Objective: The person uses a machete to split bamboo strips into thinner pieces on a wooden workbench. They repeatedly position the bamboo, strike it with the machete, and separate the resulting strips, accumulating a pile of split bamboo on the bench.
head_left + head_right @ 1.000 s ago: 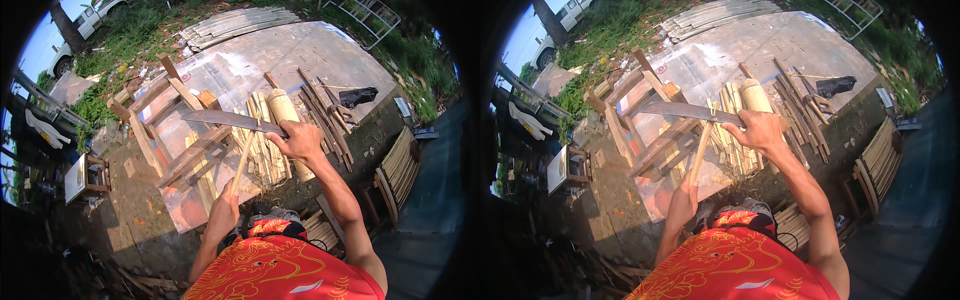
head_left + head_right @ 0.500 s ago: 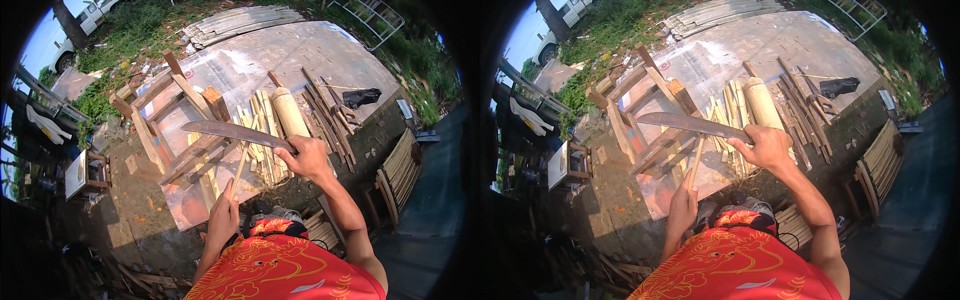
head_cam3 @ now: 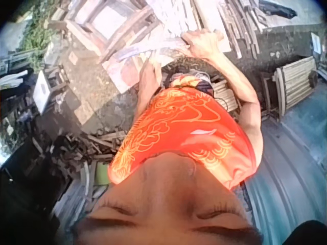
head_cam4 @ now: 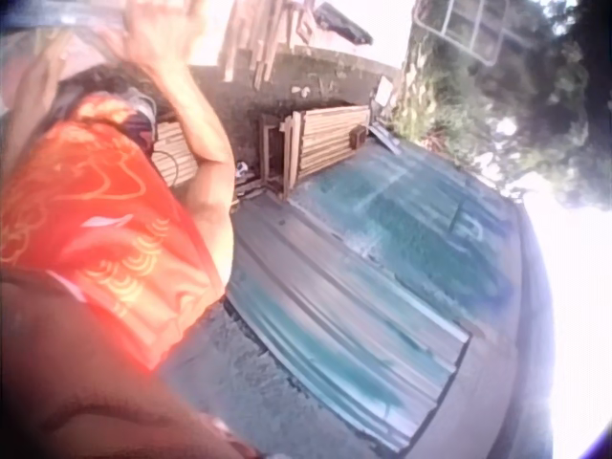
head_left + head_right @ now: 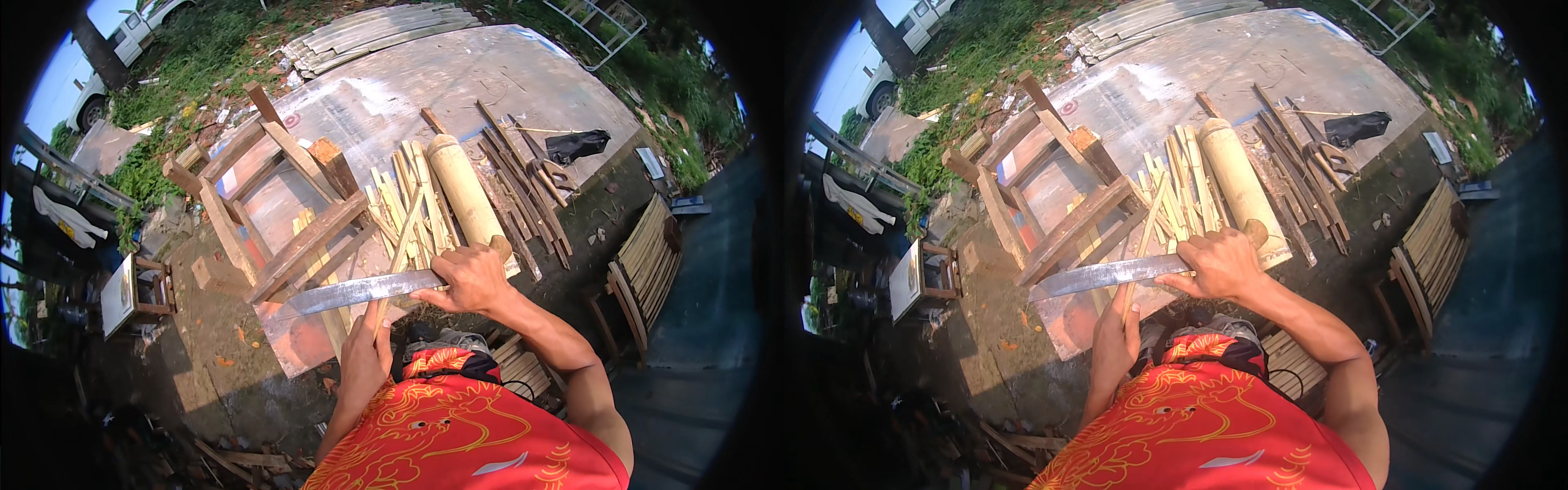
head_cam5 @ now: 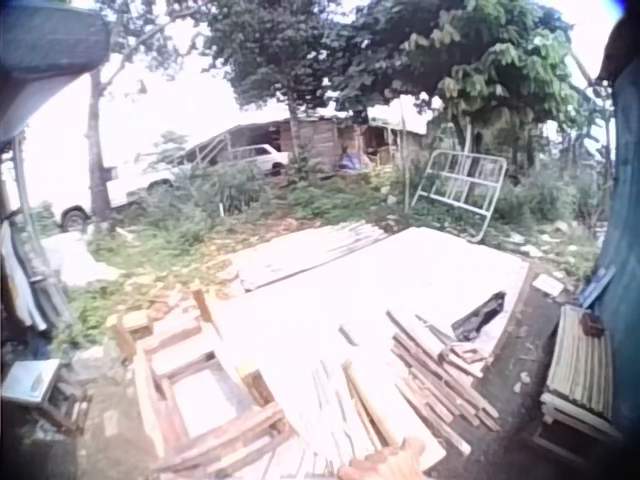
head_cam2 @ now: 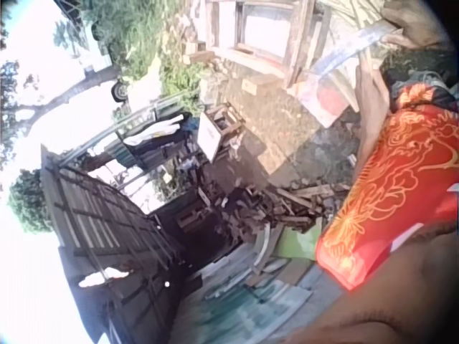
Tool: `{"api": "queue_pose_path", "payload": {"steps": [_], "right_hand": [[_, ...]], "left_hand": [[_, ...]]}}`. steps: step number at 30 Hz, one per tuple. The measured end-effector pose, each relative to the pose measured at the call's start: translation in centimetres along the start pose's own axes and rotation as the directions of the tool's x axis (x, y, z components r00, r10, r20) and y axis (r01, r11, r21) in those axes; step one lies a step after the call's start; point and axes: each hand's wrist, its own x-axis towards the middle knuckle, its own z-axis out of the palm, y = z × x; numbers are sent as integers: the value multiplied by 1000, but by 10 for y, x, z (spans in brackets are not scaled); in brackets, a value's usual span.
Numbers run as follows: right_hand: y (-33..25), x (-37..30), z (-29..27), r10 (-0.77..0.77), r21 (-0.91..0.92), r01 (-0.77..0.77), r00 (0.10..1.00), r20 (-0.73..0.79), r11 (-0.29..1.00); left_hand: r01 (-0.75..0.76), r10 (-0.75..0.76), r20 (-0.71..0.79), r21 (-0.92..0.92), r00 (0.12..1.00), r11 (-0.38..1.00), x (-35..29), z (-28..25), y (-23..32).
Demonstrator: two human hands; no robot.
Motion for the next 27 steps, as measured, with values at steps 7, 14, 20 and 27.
{"api": "queue_pose_path", "payload": {"steps": [7,14,20,27], "right_hand": [[2,5,-2,-5,50,-3,989,148,999],[3,6,9,106,4,-106,993,-60,994],[7,17,5,147,-71,-156,982,-116,985],[13,25,8,17,-11,-19,993,-116,1000]], "left_hand": [[201,-202,108,18,973,979,-5,-3,6],[190,-186,52,-80,981,979,8,1,-1],[148,-141,61,-138,988,979,9,1,3],[192,-177,105,-154,979,969,9,-1,-1]]}}
